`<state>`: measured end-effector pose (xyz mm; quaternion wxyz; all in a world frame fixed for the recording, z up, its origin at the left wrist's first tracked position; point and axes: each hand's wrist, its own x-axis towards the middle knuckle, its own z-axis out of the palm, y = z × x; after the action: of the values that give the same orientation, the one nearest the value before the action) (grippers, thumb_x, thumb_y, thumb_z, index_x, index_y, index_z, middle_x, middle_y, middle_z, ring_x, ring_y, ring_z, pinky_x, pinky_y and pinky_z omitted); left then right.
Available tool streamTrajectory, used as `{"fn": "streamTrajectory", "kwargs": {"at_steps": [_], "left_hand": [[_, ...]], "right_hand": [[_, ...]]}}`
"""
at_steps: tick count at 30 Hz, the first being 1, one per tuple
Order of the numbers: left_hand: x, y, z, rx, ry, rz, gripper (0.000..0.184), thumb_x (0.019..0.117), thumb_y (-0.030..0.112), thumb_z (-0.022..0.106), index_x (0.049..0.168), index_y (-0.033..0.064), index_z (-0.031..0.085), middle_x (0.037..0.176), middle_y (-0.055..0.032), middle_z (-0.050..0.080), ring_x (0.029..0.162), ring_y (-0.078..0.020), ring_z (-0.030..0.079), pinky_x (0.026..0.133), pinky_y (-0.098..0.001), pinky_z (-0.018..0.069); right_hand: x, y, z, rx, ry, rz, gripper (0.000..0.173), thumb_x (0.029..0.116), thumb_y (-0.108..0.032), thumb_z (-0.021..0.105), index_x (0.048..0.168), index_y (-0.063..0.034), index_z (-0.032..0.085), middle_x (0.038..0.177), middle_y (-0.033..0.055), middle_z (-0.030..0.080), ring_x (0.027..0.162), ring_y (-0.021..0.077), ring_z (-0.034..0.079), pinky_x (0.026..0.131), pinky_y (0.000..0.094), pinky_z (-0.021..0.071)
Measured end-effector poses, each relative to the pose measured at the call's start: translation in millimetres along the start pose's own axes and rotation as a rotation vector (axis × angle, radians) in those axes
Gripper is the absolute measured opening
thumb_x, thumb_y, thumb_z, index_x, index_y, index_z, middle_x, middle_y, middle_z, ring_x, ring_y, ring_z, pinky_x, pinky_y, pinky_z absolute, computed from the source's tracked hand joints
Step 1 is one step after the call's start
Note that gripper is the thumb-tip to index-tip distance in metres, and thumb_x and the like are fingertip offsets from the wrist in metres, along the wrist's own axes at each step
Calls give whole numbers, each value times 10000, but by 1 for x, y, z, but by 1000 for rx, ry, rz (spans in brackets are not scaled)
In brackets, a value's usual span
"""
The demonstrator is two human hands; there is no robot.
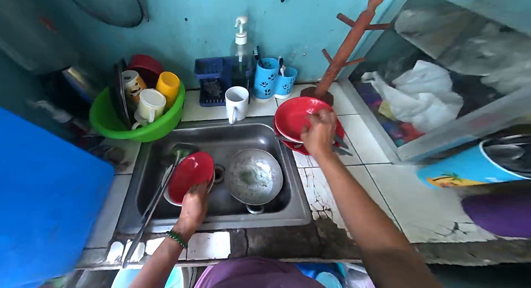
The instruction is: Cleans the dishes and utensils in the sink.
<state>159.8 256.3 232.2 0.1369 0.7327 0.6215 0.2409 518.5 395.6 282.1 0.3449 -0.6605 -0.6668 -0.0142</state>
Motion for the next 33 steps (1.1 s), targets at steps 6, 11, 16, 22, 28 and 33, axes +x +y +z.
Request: {"fn": "streamTrajectory", "kwargs": {"at_steps": [6, 11, 16, 22, 28, 33], "left_hand": [[12, 8, -19, 130, -447, -212, 412, 1103, 166, 412, 1452, -26, 515, 1301, -286, 624, 1247, -436, 598, 1082, -550, 452], [15, 9, -22, 213, -589, -287, 486, 1122, 269, 386, 1526, 1, 423, 1409, -262, 567, 1319, -420, 552, 1111, -552, 426], [15, 6, -25, 161, -575, -323, 537, 1099, 325, 469, 1528, 4, 428, 1413, -256, 572, 1331, -408, 547, 1129, -555, 408], [18, 9, -46, 68, -376, -253, 525, 1068, 314, 545, 1477, -13, 504, 1446, -238, 561, 1348, -390, 541, 1137, -558, 406], [33, 17, -43, -165, -4, -76, 401, 1027, 222, 599, 1300, -67, 645, 1357, -249, 628, 1295, -353, 597, 1120, -487, 449], [65, 58, -34, -945, -129, -313, 436, 1069, 199, 507, 1421, -59, 492, 1319, -211, 619, 1126, -255, 673, 945, -407, 581]], "right_hand": [[45, 37, -14, -277, -201, 372, 533, 795, 10, 767, 1247, 202, 559, 1386, 433, 455, 1326, 579, 446, 1032, 672, 432], [61, 30, -17, -277, -243, 509, 553, 804, 20, 760, 1269, 204, 524, 1365, 425, 479, 1265, 566, 522, 946, 671, 493], [71, 26, -28, -233, -334, 601, 406, 899, -79, 701, 1163, 202, 574, 1281, 418, 563, 1229, 557, 562, 937, 710, 458], [82, 38, -45, -133, -360, 570, 399, 962, -128, 644, 1176, 201, 570, 1269, 431, 556, 1240, 583, 533, 949, 759, 414], [80, 30, -66, 14, -279, 377, 335, 976, -46, 633, 1221, 175, 570, 1227, 422, 579, 1206, 579, 550, 994, 739, 403], [60, -29, -61, 356, -357, 274, 373, 999, -63, 612, 1323, 91, 509, 1189, 311, 642, 1028, 411, 665, 883, 600, 530]]}}
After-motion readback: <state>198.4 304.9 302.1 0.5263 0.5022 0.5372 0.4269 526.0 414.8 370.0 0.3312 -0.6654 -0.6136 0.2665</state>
